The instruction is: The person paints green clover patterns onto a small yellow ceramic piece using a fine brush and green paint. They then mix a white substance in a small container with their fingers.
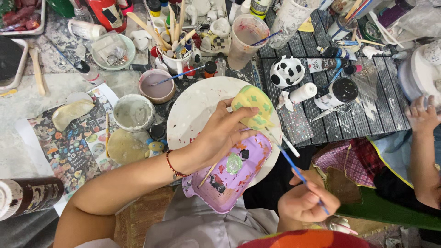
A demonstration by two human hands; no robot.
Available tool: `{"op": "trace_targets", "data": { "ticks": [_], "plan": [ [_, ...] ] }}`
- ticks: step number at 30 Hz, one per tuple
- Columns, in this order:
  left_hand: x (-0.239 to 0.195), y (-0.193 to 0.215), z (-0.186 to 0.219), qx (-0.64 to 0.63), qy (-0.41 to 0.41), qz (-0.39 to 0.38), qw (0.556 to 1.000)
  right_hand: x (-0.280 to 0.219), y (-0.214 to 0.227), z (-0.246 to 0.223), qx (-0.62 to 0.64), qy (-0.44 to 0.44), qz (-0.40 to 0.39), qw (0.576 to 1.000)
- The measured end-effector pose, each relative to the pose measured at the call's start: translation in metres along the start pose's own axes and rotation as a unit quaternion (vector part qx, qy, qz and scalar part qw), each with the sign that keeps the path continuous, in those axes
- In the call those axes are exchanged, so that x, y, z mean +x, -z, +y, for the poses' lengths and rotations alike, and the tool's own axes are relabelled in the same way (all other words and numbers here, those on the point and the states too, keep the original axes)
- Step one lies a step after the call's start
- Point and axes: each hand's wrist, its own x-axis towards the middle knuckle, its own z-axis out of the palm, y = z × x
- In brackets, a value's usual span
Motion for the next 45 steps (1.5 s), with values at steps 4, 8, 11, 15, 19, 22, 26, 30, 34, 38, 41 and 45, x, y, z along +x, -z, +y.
{"op": "trace_targets", "data": {
  "ticks": [4,8,11,15,19,22,26,30,34,38,41,45],
  "plan": [
    [0.002,-0.002,0.005,-0.007,-0.002,0.013,1.0,0.005,0.009,0.0,0.05,-0.136,0.074,0.987],
    [0.006,-0.001,0.015,-0.017,-0.016,0.019,1.0,0.013,0.016,0.005,0.199,-0.257,-0.003,0.946],
    [0.007,-0.001,0.02,-0.013,-0.032,0.017,0.999,0.015,0.013,0.015,0.202,-0.315,-0.123,0.919],
    [0.006,-0.003,0.024,-0.003,-0.03,0.007,1.0,0.012,0.004,0.025,0.179,-0.351,-0.152,0.906],
    [0.004,-0.006,0.024,0.014,-0.023,-0.008,1.0,0.015,-0.003,0.036,0.14,-0.381,-0.198,0.892],
    [0.005,-0.007,0.026,0.032,-0.021,-0.01,0.999,0.019,-0.005,0.041,0.069,-0.381,-0.225,0.894],
    [0.006,-0.006,0.029,0.028,-0.013,-0.03,0.999,0.028,0.004,0.044,0.077,-0.472,-0.226,0.849],
    [0.006,-0.006,0.03,0.035,-0.002,-0.041,0.999,0.04,0.01,0.048,0.037,-0.429,-0.266,0.862],
    [0.012,-0.005,0.034,0.045,0.03,-0.071,0.996,0.062,0.017,0.052,0.022,-0.369,-0.225,0.902],
    [0.02,-0.005,0.036,0.089,0.064,-0.081,0.991,0.086,0.02,0.052,0.052,-0.324,-0.227,0.917],
    [0.026,-0.004,0.033,0.117,0.086,-0.086,0.986,0.095,0.018,0.049,0.029,-0.326,-0.25,0.911],
    [0.037,-0.009,0.025,0.141,0.113,-0.104,0.978,0.106,0.01,0.053,0.075,-0.378,-0.278,0.88]
  ]
}}
